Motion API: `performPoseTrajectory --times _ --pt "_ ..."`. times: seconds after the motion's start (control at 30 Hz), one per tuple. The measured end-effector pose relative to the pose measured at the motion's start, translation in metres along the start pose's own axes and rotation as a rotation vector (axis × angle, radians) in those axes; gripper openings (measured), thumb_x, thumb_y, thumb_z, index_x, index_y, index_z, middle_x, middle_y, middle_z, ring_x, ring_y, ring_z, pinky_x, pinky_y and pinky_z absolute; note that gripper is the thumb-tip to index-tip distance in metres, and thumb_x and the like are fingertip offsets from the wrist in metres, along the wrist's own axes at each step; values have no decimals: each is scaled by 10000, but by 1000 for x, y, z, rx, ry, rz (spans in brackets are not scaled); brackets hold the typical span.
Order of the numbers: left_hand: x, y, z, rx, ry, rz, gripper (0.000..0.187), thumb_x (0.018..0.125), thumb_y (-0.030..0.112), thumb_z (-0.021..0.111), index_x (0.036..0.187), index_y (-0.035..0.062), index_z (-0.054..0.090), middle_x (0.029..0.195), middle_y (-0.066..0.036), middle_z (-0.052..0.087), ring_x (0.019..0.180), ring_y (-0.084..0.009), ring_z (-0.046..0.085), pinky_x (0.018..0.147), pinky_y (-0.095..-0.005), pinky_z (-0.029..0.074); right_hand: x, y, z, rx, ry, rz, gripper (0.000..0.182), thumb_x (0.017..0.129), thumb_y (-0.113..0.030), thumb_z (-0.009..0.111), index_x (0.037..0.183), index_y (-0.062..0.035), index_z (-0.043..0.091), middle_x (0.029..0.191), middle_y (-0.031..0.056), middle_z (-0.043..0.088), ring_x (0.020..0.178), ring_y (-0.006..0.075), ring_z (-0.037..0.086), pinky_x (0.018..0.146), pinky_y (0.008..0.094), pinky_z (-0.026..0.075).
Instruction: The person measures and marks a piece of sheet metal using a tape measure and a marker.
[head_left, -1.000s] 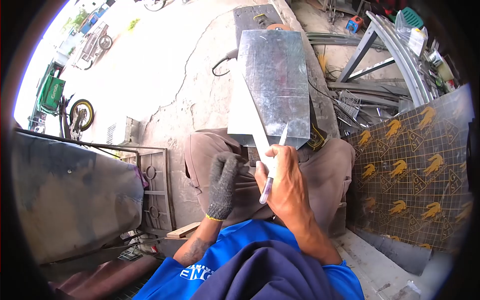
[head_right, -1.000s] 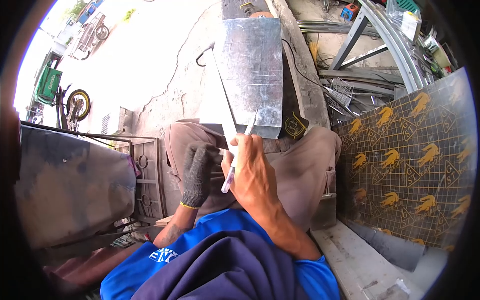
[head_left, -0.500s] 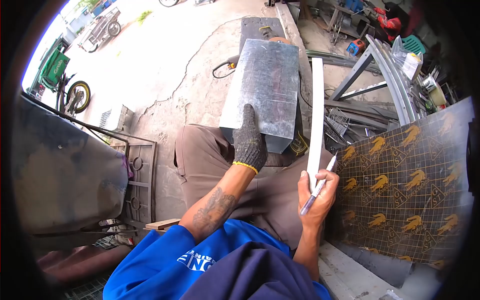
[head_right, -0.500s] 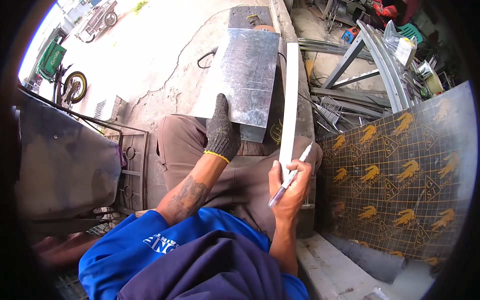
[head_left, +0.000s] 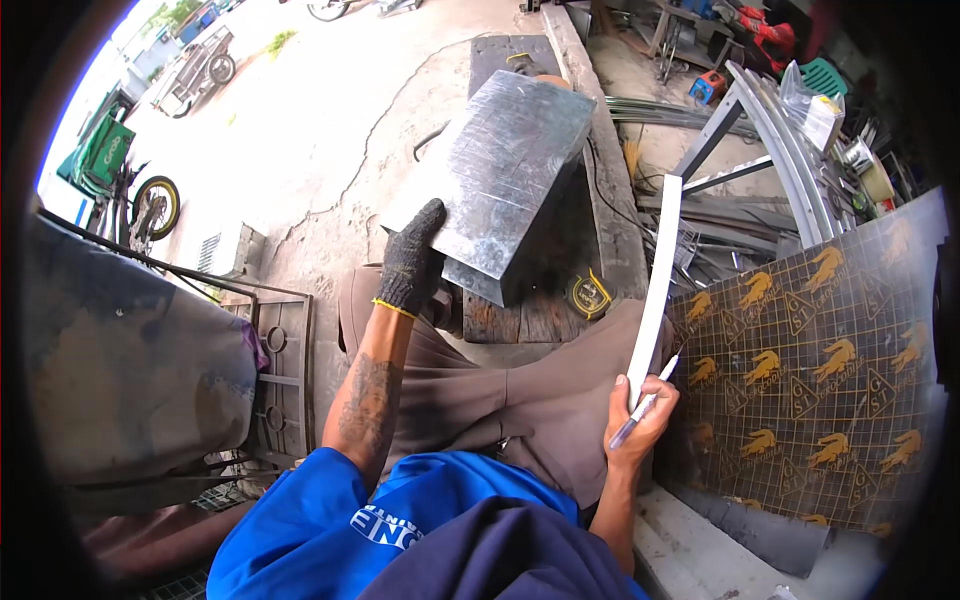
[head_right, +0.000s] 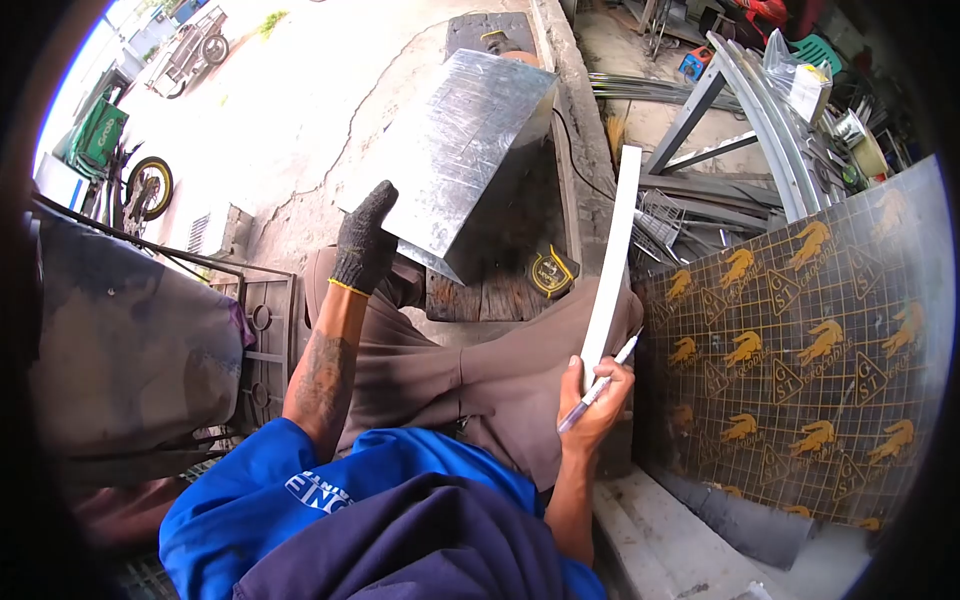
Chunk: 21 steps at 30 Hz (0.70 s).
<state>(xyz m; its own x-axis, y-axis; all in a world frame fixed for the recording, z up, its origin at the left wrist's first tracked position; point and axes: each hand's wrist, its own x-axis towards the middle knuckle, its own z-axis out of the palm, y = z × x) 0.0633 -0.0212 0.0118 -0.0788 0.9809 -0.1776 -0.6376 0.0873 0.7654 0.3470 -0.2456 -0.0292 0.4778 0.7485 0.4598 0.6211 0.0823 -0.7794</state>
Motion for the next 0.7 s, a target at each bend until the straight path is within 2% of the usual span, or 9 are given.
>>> performPoseTrajectory --times 0.13,0.2,0.23,0.33,0.37,0.4,0.5,0.67,0.7 --pt "30 3 -60 186 -93 132 366 911 100 764 1251 -6 680 1187 -110 723 1113 -235 681 1024 -387 528 -4 10 8 63 -7 2 344 906 11 760 1054 -62 458 1007 114 537 925 218 574 827 370 489" --pt "43 25 -87 1486 -461 865 373 904 74 758 1260 -13 688 1217 -109 727 1130 -234 685 1033 -384 526 -6 12 13 45 -4 -12 344 907 18 755 1046 -62 451 1005 118 535 923 224 572 822 376 487" --pt "50 17 -88 997 -387 476 412 867 19 769 1271 -4 692 1228 -126 736 1179 -242 682 1047 -391 528 -6 14 15 24 10 -28 344 908 24 750 1038 -62 443 1004 123 533 920 230 570 817 381 485" --pt "61 20 -74 241 -412 59 471 825 -1 798 1284 14 699 1258 -148 734 1198 -253 686 1060 -402 529 -10 23 18 -1 43 -46 342 910 30 743 1023 -66 434 986 124 528 892 235 562 810 395 478" --pt "76 13 -96 830 -255 263 396 939 27 674 1330 -32 661 1307 -142 708 1281 -244 636 1116 -417 488 -10 23 18 -1 51 -38 341 916 18 741 1008 -68 424 976 121 525 873 236 553 809 400 470" --pt "89 12 -107 749 -276 243 415 954 147 707 1323 -36 662 1300 -147 710 1268 -242 644 1103 -420 501 -11 23 19 -8 51 -35 341 916 18 741 1008 -68 424 976 121 525 873 236 553 809 400 470" --pt "96 36 -101 1340 -531 722 586 797 233 867 1304 -1 687 1294 -169 714 1253 -277 665 1079 -427 521 -13 28 18 14 82 4 373 872 6 790 1014 -75 455 985 137 539 924 280 555 839 431 471" --pt "159 47 -124 1357 -791 887 705 657 141 925 1306 -1 690 1289 -163 722 1253 -265 669 1109 -396 502 -12 36 22 23 102 34 373 868 -8 796 1006 -76 456 982 129 527 919 278 546 840 437 467" --pt "167 44 -124 1216 -686 605 733 645 141 925 1322 0 683 1302 -158 717 1266 -259 660 1120 -394 493 -12 37 22 -19 96 13 375 866 -20 801 1004 -76 457 990 129 527 918 279 541 851 444 463"
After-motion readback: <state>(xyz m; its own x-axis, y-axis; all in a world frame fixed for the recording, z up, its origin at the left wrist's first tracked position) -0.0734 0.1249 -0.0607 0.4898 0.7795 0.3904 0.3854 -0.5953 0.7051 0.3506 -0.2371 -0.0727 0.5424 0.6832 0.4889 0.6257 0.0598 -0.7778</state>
